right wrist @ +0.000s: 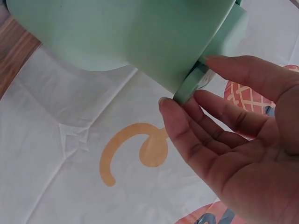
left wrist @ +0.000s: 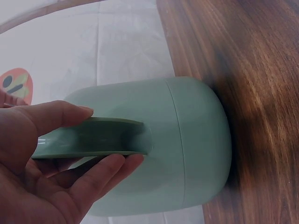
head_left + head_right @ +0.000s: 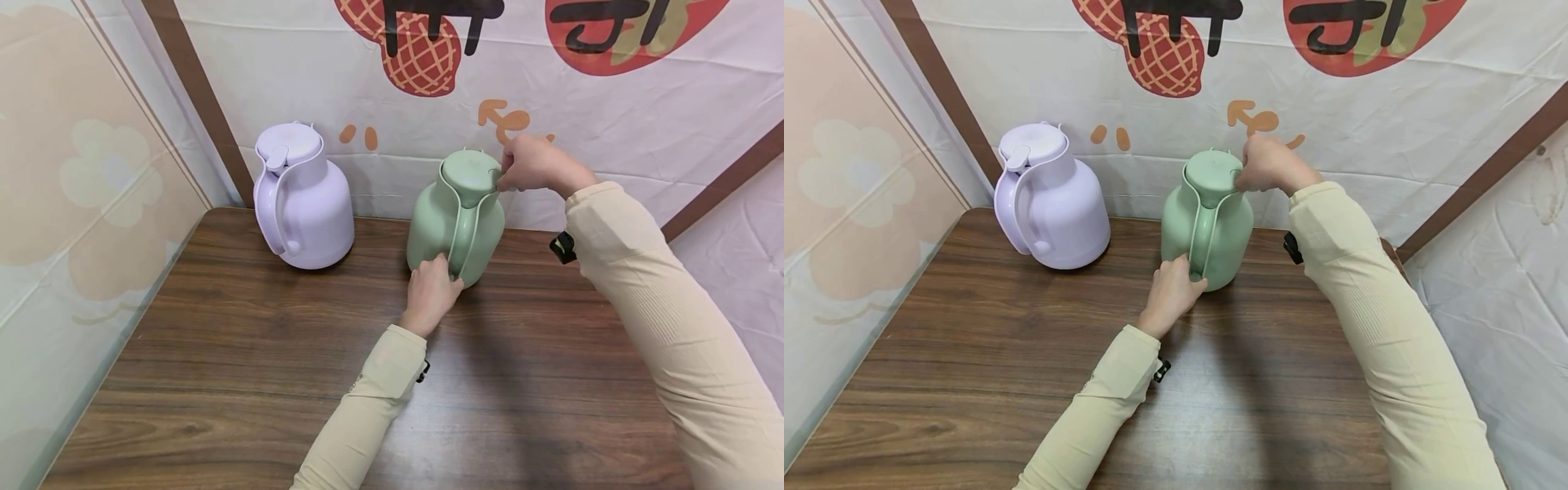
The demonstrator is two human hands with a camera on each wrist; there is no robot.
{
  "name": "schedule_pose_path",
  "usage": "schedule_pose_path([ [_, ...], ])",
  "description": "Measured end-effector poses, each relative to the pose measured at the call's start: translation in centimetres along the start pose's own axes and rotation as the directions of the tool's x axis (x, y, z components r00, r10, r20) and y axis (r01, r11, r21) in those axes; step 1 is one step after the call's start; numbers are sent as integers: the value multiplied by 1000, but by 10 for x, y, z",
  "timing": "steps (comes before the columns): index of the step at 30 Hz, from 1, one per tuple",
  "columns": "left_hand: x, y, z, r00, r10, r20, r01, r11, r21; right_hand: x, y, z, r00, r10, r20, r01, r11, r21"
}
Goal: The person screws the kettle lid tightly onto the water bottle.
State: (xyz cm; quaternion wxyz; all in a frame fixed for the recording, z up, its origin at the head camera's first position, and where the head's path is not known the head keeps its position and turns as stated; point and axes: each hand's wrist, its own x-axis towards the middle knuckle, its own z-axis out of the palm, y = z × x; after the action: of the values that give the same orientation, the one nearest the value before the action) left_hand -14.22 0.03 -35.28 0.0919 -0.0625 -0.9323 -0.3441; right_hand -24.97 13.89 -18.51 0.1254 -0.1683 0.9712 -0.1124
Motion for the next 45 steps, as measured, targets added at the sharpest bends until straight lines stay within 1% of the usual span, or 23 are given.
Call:
schedule_pose_path([
  [13,0,-1,1,1000,4,3,-4,1000,-2,-1,-3,0,999,-38,-9,37,999,-24],
  [17,0,-1,0,1000,6,2,-6,1000,-6,-2,-5,-1,999,-33,-4,32,999,-28],
  [29,1,0,0,1000,-4,13,4,1000,7,-1,-12,1,1000,-7,9,7,1000,2],
  [36,1,-1,1,1000,1,14,0,1000,-5,1,-18,2,1000,-12,1,12,1000,10],
  [45,1,1,-1,1000,-8,18,8,1000,1,0,-23,3,1000,-1,-18,2,999,32],
])
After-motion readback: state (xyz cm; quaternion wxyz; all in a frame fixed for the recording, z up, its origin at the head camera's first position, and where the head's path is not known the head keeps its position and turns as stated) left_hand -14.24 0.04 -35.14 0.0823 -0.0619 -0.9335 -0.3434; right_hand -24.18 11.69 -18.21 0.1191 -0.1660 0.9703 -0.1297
